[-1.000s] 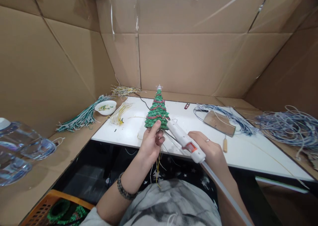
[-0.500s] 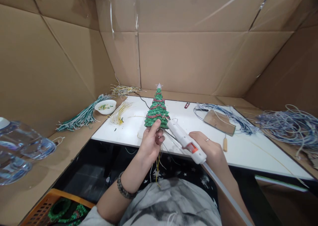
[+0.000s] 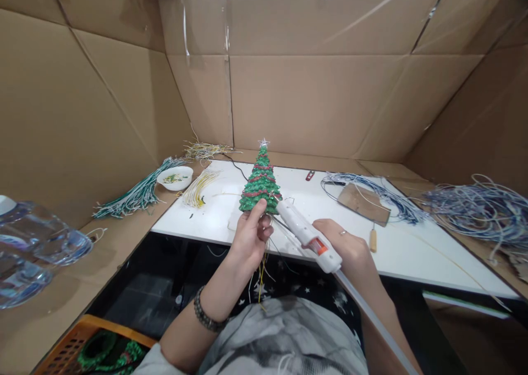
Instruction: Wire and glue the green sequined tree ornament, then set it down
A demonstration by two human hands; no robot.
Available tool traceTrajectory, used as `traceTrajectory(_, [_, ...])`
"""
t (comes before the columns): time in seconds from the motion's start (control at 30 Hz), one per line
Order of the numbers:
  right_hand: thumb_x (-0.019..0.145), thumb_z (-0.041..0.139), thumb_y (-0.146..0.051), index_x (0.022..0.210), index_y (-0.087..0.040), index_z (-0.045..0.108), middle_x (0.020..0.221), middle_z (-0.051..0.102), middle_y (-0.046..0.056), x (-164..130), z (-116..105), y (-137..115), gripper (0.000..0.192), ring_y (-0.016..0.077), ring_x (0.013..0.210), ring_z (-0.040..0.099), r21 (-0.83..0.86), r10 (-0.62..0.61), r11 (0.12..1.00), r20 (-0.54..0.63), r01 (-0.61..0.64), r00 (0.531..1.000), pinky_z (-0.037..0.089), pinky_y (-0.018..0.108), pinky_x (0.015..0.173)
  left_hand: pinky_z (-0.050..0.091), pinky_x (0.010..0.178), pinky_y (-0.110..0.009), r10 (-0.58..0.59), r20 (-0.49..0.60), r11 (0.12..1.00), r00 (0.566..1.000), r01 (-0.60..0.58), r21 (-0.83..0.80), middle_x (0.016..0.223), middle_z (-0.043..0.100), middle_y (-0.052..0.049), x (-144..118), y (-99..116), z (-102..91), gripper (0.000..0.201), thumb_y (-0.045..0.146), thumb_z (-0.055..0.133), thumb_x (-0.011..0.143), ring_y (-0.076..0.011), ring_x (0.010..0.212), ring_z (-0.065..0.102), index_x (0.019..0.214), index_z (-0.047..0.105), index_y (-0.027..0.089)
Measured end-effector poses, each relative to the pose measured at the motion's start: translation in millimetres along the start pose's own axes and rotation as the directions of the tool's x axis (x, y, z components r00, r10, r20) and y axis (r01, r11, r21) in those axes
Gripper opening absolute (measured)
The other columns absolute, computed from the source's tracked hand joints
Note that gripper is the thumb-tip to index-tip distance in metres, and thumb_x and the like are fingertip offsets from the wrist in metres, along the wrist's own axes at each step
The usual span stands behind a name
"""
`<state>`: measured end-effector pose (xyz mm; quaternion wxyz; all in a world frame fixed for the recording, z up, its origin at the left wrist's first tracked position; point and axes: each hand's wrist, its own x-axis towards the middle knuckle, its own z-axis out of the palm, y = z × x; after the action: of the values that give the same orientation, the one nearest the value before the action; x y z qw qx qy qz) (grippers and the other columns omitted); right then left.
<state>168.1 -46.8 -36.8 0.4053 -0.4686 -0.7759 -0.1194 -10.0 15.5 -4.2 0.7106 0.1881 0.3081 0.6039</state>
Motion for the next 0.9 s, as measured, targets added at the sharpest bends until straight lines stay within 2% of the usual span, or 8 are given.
traceTrajectory(0.17, [0.106, 0.043, -0.022, 0.101, -0.022, 0.062, 0.093, 0.072, 0.005, -1.0, 1.6, 2.8, 0.020, 0.0179, 0.078, 0.072, 0.003, -0.008, 1.000, -0.005, 0.008, 1.000, 0.051, 0.025, 0.062, 0.030, 0.038, -0.011, 0.004, 0.002, 1.000, 1.000, -0.004, 0.005, 0.061, 0.050, 0.010, 0.6, -0.5, -1.0, 0.054, 0.026, 0.101, 0.049, 0.0000, 0.047, 0.040, 0.067, 0.051, 0.017])
traceTrajectory(0.57, [0.104, 0.046, -0.022, 0.101, -0.021, 0.063, 0.096, 0.073, 0.008, -1.8, -6.7, -1.1, 0.018, 0.0197, 0.081, 0.074, 0.039, 0.048, 0.998, 0.009, -0.048, 0.999, 0.053, 0.026, 0.065, 0.029, 0.041, -0.012, 0.012, 0.026, 1.000, 1.000, -0.012, 0.018, 0.060, 0.043, 0.010, -3.0, 0.5, -0.7, 0.048, 0.025, 0.098, 0.059, -0.0014, 0.048, 0.039, 0.068, 0.052, 0.017])
traceTrajectory(0.73, [0.101, 0.056, -0.022, 0.109, -0.023, 0.065, 0.103, 0.075, 0.009, -3.7, -7.5, -0.4, 0.012, 0.0215, 0.089, 0.075, 0.161, 0.112, 0.981, -0.018, -0.108, 0.994, 0.057, 0.028, 0.073, 0.029, 0.040, -0.012, 0.027, 0.054, 1.000, 0.998, -0.026, -0.013, 0.061, 0.045, 0.010, 0.0, -1.5, -4.1, 0.041, 0.021, 0.097, 0.061, -0.0019, 0.047, 0.038, 0.070, 0.057, 0.018])
traceTrajectory(0.83, [0.097, 0.065, -0.026, 0.115, -0.023, 0.068, 0.111, 0.078, 0.010, -5.5, -6.4, -0.2, 0.018, 0.0247, 0.096, 0.076, 0.248, 0.180, 0.956, -0.062, -0.160, 0.982, 0.060, 0.032, 0.084, 0.030, 0.041, -0.011, 0.026, 0.089, 0.999, 0.996, -0.024, -0.023, 0.061, 0.046, 0.010, 0.4, -1.8, -5.8, 0.041, 0.018, 0.097, 0.059, -0.0014, 0.047, 0.038, 0.071, 0.058, 0.019])
traceTrajectory(0.9, [0.095, 0.067, -0.027, 0.114, -0.023, 0.072, 0.110, 0.079, 0.009, -7.2, -6.3, 1.6, 0.019, 0.0250, 0.094, 0.076, 0.296, 0.248, 0.930, -0.074, -0.217, 0.966, 0.061, 0.033, 0.085, 0.030, 0.041, -0.011, 0.024, 0.103, 0.999, 0.994, -0.021, -0.029, 0.061, 0.046, 0.010, 0.5, -1.7, -6.3, 0.041, 0.017, 0.097, 0.059, -0.0014, 0.047, 0.039, 0.072, 0.058, 0.019])
